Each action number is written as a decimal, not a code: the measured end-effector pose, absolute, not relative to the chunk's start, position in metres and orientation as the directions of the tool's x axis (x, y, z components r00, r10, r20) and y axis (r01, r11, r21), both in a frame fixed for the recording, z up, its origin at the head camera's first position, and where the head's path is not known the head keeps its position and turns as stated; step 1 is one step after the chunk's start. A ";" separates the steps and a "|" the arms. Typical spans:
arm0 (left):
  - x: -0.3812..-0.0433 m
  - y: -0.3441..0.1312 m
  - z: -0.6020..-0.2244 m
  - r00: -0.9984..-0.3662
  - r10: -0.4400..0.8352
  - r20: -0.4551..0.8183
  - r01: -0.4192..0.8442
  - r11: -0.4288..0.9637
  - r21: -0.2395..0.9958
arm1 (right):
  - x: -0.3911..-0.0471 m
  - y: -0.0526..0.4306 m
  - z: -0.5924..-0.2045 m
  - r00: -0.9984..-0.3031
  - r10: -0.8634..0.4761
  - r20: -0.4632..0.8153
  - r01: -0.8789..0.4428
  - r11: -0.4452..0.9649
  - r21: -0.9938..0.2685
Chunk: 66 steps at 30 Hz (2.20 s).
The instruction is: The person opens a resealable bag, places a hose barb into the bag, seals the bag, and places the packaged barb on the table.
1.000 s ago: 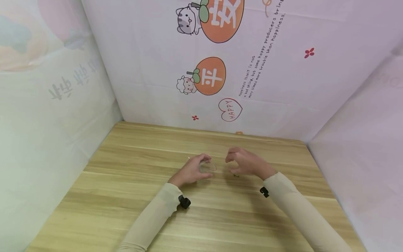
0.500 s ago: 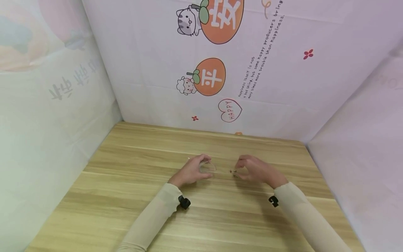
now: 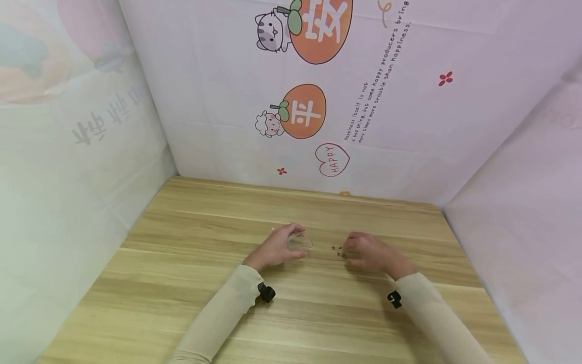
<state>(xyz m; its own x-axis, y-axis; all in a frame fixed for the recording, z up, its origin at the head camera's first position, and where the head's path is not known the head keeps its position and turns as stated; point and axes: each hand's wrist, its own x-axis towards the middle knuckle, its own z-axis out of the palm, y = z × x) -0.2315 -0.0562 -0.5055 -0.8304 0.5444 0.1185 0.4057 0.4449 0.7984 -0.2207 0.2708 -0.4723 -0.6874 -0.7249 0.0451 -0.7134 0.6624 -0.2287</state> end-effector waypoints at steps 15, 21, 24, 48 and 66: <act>-0.232 -0.055 -0.506 -0.833 0.540 0.120 0.406 0.451 0.795 | -0.225 0.271 -0.491 -0.734 -0.675 0.067 -0.660 0.688 -0.300; -0.233 -0.056 -0.506 -0.831 0.542 0.126 0.411 0.444 0.796 | -0.225 0.270 -0.490 -0.740 -0.670 0.058 -0.651 0.693 -0.311; -0.234 -0.056 -0.506 -0.833 0.539 0.128 0.413 0.449 0.792 | -0.226 0.269 -0.491 -0.738 -0.672 0.062 -0.655 0.691 -0.306; -0.232 -0.054 -0.507 -0.837 0.534 0.117 0.402 0.456 0.794 | -0.230 0.263 -0.481 -0.714 -0.687 0.135 -0.694 0.671 -0.261; -0.232 -0.056 -0.507 -0.832 0.540 0.126 0.413 0.452 0.791 | -0.235 0.227 -0.441 -0.653 -0.743 0.144 -0.756 0.629 -0.182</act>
<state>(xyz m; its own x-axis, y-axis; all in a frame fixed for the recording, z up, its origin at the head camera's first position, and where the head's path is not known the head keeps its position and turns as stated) -0.2317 -0.0563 -0.5066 -0.8321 0.5401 0.1261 0.4130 0.4517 0.7908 -0.2349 0.2273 -0.4413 -0.6531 -0.7434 0.1442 -0.7560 0.6289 -0.1817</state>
